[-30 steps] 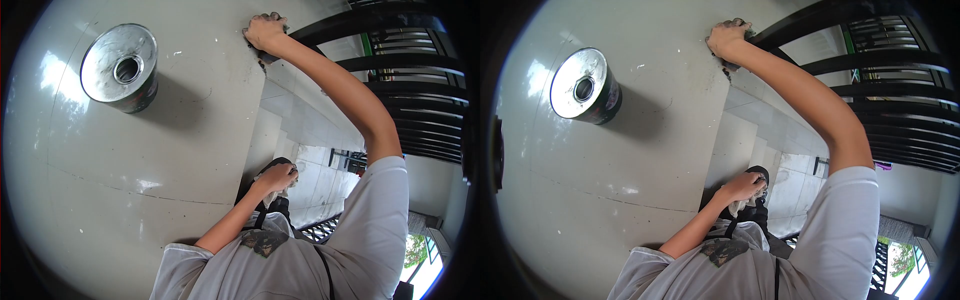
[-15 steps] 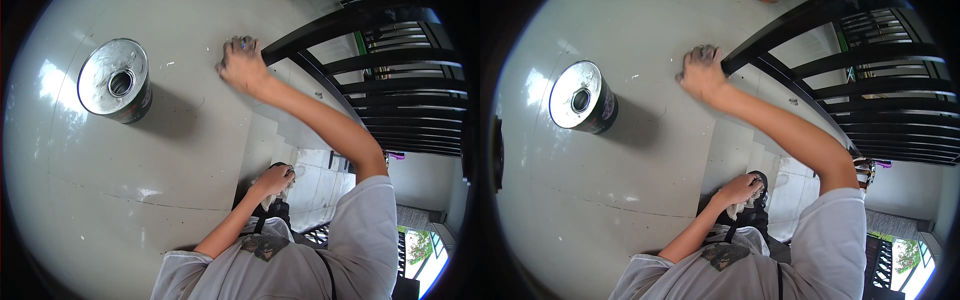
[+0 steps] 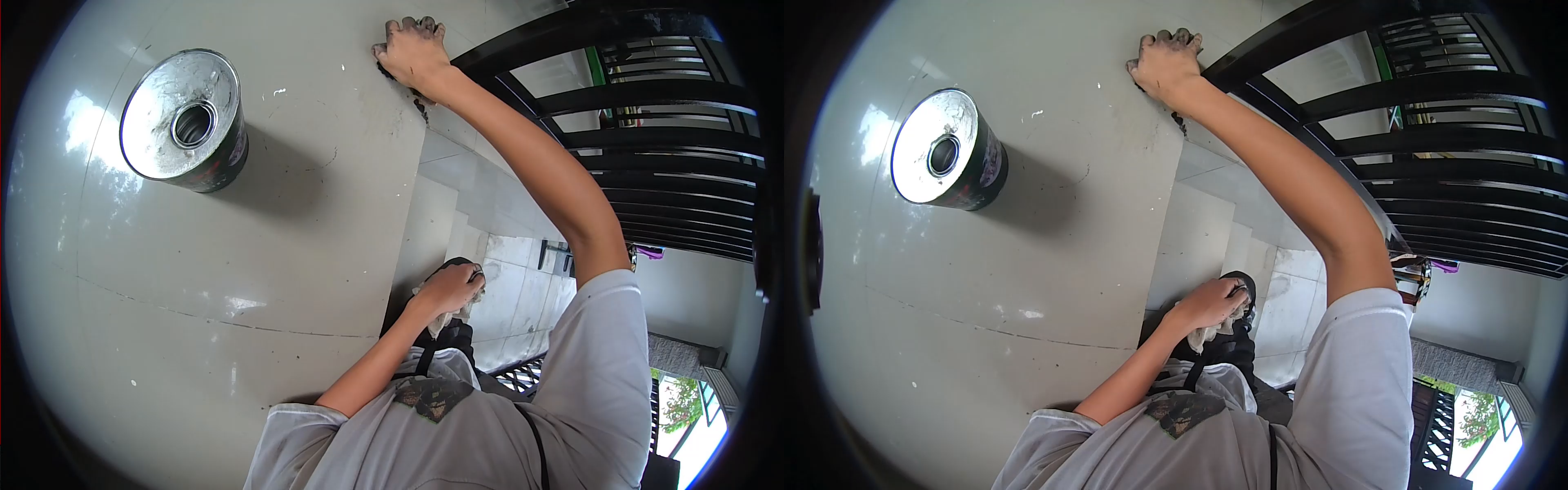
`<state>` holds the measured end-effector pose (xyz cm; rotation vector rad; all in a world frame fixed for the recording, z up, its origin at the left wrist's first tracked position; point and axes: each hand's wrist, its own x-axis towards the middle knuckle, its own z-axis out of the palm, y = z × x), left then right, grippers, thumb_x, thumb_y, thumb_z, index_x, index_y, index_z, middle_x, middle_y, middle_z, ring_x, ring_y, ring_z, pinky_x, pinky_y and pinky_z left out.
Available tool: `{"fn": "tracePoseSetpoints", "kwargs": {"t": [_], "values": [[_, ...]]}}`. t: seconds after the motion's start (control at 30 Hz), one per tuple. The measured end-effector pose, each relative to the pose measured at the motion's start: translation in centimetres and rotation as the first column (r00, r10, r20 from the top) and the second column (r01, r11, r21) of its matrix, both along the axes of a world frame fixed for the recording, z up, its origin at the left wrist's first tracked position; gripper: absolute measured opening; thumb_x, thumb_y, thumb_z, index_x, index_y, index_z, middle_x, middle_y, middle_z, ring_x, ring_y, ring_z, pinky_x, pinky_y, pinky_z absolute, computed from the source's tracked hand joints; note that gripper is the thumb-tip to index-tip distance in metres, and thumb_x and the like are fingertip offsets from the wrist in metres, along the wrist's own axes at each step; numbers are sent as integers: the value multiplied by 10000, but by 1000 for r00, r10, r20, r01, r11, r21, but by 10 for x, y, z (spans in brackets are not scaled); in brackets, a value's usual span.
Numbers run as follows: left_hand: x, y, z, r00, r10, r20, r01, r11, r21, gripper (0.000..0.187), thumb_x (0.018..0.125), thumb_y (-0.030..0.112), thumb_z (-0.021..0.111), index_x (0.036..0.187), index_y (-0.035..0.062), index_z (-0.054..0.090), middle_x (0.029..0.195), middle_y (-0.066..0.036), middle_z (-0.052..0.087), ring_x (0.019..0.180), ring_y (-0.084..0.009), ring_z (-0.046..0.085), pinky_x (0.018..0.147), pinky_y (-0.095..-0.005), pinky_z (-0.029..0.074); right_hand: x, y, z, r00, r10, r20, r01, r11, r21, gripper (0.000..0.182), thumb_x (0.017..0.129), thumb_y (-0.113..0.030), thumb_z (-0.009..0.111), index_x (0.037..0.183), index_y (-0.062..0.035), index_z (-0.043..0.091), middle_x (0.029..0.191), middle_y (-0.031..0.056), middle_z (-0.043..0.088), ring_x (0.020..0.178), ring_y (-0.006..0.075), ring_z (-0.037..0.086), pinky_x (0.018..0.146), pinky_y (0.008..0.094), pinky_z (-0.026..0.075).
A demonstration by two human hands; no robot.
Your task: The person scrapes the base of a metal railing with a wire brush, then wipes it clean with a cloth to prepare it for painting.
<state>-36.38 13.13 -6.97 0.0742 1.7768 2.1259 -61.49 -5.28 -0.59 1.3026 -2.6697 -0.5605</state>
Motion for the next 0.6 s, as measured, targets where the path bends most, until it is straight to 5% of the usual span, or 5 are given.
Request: {"fn": "tracePoseSetpoints", "kwargs": {"t": [0.23, 0.43, 0.47, 0.57, 0.6], "values": [[-1, -7, 7, 999, -36, 21, 36, 999, -1, 374, 897, 327, 478, 1011, -8, 596, 739, -202, 631, 652, -330, 622, 668, -420, 471, 115, 32, 0, 965, 254, -59, -257, 965, -54, 509, 866, -396, 466, 1169, 12, 502, 1138, 218, 536, 1135, 427, 450, 964, 559, 315], [1, -5, 6, 998, -45, 43, 49, 995, -90, 378, 898, 317, 474, 1035, -14, 593, 767, -229, 629, 705, -357, 621, 707, -428, 471, 72, 12, -3, 998, 19, 63, -11, 992, -128, 549, 832, -402, 510, 1201, 2, 470, 1147, 222, 518, 1153, 439, 428, 1002, 584, 278], [0, -7, 6, 998, -47, 35, 50, 994, -99, 378, 898, 317, 474, 1035, -14, 593, 767, -229, 629, 705, -357, 621, 707, -428, 471, 93, 20, -15, 987, 128, -92, -143, 975, -171, 569, 827, -410, 513, 1223, -5, 459, 1152, 219, 514, 1166, 431, 424, 1010, 586, 275], [-1, -3, 4, 1000, -1, -12, 0, 999, -44, 379, 899, 310, 477, 1050, -18, 590, 779, -237, 627, 713, -369, 617, 710, -427, 471, 113, 31, -8, 954, 301, -8, -299, 942, -154, 587, 828, -417, 503, 1246, -8, 452, 1173, 222, 513, 1176, 430, 421, 1008, 585, 279], [1, 2, -1, 999, 20, -27, -22, 999, -44, 381, 899, 312, 478, 1045, -21, 591, 775, -236, 627, 708, -368, 617, 708, -426, 470, 92, 27, -8, 978, 208, -27, -210, 965, -159, 582, 825, -407, 502, 1245, -7, 453, 1196, 231, 502, 1176, 431, 419, 1009, 593, 272]]}}
